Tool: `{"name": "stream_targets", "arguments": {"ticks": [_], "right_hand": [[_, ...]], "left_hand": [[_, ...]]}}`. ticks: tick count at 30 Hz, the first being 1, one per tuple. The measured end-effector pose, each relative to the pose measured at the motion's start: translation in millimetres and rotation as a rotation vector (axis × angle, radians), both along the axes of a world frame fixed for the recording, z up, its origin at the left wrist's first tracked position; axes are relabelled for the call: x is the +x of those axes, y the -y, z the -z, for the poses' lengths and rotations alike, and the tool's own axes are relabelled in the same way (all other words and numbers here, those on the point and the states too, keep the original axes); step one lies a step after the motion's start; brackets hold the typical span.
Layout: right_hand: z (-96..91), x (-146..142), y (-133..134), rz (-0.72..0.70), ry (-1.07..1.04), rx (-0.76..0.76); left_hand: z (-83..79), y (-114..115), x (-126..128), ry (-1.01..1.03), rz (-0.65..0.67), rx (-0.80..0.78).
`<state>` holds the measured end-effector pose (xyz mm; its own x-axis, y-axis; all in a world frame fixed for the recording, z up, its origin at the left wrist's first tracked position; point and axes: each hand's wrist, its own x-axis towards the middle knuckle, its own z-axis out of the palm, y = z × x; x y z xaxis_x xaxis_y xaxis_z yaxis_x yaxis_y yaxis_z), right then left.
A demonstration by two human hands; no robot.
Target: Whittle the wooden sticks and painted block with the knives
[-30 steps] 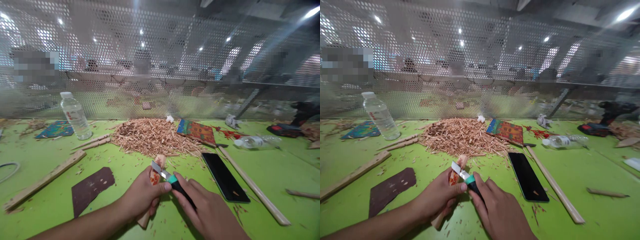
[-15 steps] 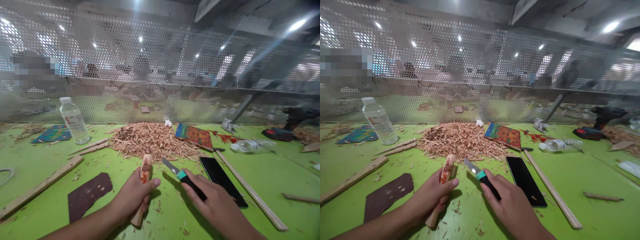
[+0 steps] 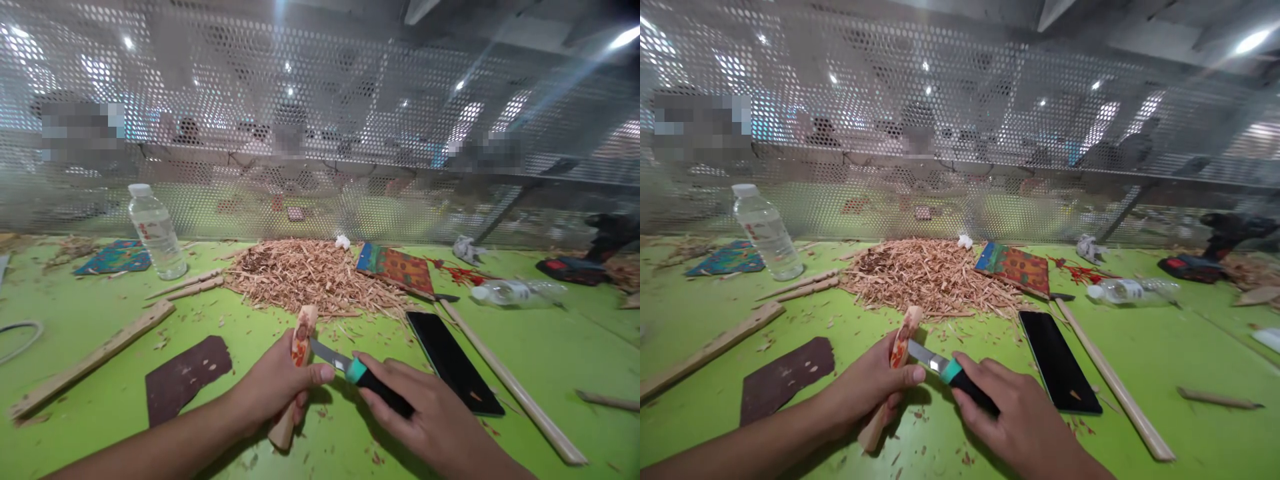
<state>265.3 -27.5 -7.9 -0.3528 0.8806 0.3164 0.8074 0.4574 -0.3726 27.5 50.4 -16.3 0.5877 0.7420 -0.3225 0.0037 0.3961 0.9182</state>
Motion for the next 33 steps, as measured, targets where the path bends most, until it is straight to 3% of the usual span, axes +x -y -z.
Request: {"name": "stream_targets", "arguments": {"ticks": [14, 25, 33], "right_hand": [[-5.5, -12.2, -9.5, -0.020, 0.067, 0.012], [0.1, -35.3, -5.5, 0.132, 0.159, 0.229], [2.3, -49.3, -2.9, 0.221, 0.231, 0.252]], "left_hand": [[0.1, 10.0, 4.9, -0.069, 0.077, 0.055], [-1.0, 9.8, 12.1, -0.181, -0.064, 0.125], [-4.6, 5.9, 8.3, -0.116, -0.048, 0.022]]}}
